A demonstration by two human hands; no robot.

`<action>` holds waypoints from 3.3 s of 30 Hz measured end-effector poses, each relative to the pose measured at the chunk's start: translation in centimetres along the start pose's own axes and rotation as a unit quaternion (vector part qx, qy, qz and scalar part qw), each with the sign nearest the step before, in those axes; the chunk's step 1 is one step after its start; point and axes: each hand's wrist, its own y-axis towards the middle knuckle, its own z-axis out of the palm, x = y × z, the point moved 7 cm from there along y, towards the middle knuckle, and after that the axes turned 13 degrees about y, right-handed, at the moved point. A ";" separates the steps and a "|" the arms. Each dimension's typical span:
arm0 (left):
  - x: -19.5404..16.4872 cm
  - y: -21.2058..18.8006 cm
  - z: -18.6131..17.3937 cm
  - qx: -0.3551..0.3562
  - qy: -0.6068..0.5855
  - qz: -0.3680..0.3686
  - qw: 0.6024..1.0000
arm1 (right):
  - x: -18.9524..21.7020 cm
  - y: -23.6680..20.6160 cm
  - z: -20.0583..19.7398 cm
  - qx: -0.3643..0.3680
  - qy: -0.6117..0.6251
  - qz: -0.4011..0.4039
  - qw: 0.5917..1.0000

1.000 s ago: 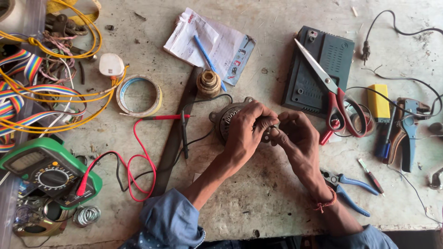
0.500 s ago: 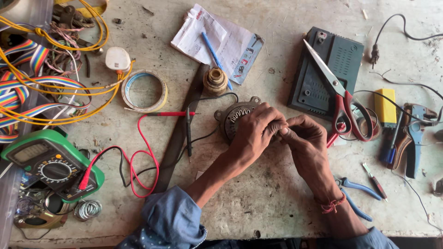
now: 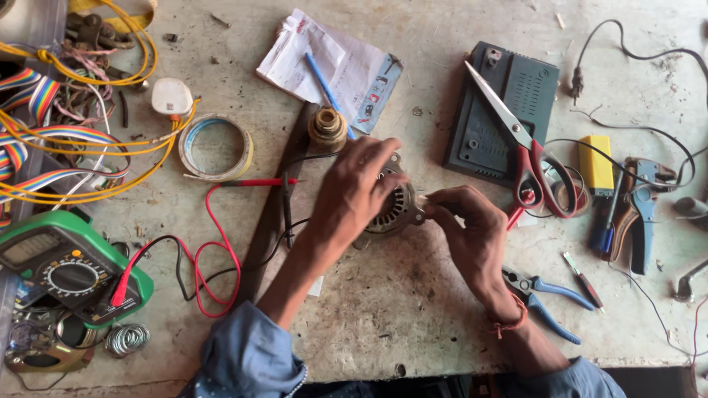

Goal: The person uses a screwdriver to loosen screws on a black plastic housing, then sets it aside. They cut small pieces of white material with scissors and insert them into the slots of a circular metal component on the workbench.

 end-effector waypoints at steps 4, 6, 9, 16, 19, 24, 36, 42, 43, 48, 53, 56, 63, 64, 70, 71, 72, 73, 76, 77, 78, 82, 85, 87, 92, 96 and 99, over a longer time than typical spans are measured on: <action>0.2 -0.8 1.7 0.047 -0.029 -0.042 0.998 | 0.8 -0.2 -0.1 -0.017 -0.091 -0.053 0.994; -1.0 -1.4 3.2 0.113 -0.070 -0.045 0.990 | 0.8 0.0 -0.3 -0.027 -0.106 -0.055 0.992; -2.8 -1.5 3.0 0.106 -0.069 0.010 0.992 | 0.6 0.1 -0.7 -0.034 -0.101 -0.053 0.993; -2.6 -1.1 1.8 0.108 -0.160 0.005 0.981 | -0.2 -0.1 -0.8 -0.029 -0.090 -0.048 0.994; -2.4 -1.2 1.6 0.078 -0.165 -0.003 0.983 | -1.5 -0.2 -1.0 -0.035 -0.005 0.009 0.999; -2.4 -1.1 1.5 0.039 -0.176 -0.008 0.984 | -2.8 -0.3 -0.5 -0.015 0.157 0.079 0.984; -4.1 -0.1 3.9 0.048 -0.158 -0.022 0.986 | -4.6 0.4 -3.8 0.022 0.038 0.065 0.997; -7.7 0.6 6.6 0.103 -0.099 -0.013 0.990 | -6.4 -0.7 -7.5 0.033 0.163 0.087 0.982; -8.2 0.5 6.9 0.105 -0.077 -0.010 0.991 | -6.5 -0.8 -8.1 0.024 0.162 0.080 0.983; -8.7 -0.9 7.7 0.112 -0.026 -0.003 0.993 | -6.1 -1.1 -9.4 0.029 0.109 0.017 0.994; -7.6 -2.7 9.1 0.124 -0.029 -0.018 0.992 | -5.8 -1.5 -10.1 0.036 0.089 0.004 0.995; -7.4 -3.0 9.1 0.116 -0.021 -0.016 0.993 | -5.4 -1.4 -10.1 0.042 0.080 0.007 0.996; -8.3 -1.4 8.1 0.108 0.005 -0.009 0.994 | -5.1 -1.1 -9.7 0.049 0.070 0.024 0.996; -8.5 -1.1 8.1 0.101 -0.021 -0.007 0.995 | -5.1 -1.0 -9.6 0.046 0.057 0.019 0.997; -6.2 0.5 5.5 0.060 -0.133 -0.026 0.989 | -6.2 0.2 -6.0 0.051 0.105 0.110 0.987; -5.7 0.4 5.0 0.065 -0.124 -0.038 0.989 | -5.9 0.5 -5.4 0.056 0.111 0.095 0.988; -5.2 0.4 4.8 0.071 -0.127 -0.045 0.988 | -5.8 0.7 -4.6 0.056 0.166 0.098 0.980; -4.9 0.4 4.5 0.070 -0.127 -0.045 0.988 | -5.8 0.7 -4.1 0.048 0.214 0.107 0.970; -4.4 0.5 4.1 0.073 -0.126 -0.041 0.989 | -5.8 0.7 -3.4 0.035 0.231 0.136 0.963; -4.4 0.5 3.9 0.073 -0.121 -0.036 0.989 | -5.7 0.7 -3.3 0.034 0.222 0.135 0.965; -4.3 0.6 3.7 0.074 -0.115 -0.031 0.990 | -5.5 0.8 -3.2 0.034 0.214 0.134 0.967; -3.9 0.5 3.0 0.076 -0.133 -0.043 0.987 | -4.2 1.1 -3.0 0.039 0.140 0.104 0.984; -3.8 0.4 2.3 0.037 -0.132 -0.030 0.990 | -3.7 1.1 -2.9 0.025 0.132 0.118 0.984; -3.9 0.2 1.9 0.011 -0.102 -0.010 0.995 | -3.3 1.0 -2.6 0.029 0.154 0.112 0.981; -3.4 0.1 1.5 -0.051 -0.021 0.018 0.998 | -2.6 1.1 -2.3 0.018 0.123 0.087 0.988; -1.9 -0.1 1.3 -0.028 0.080 -0.012 0.996 | -1.3 1.0 -2.3 0.018 -0.014 0.007 1.000; -0.9 -0.3 1.8 0.022 0.093 -0.050 0.994 | -0.4 0.8 -2.0 0.018 -0.088 -0.050 0.995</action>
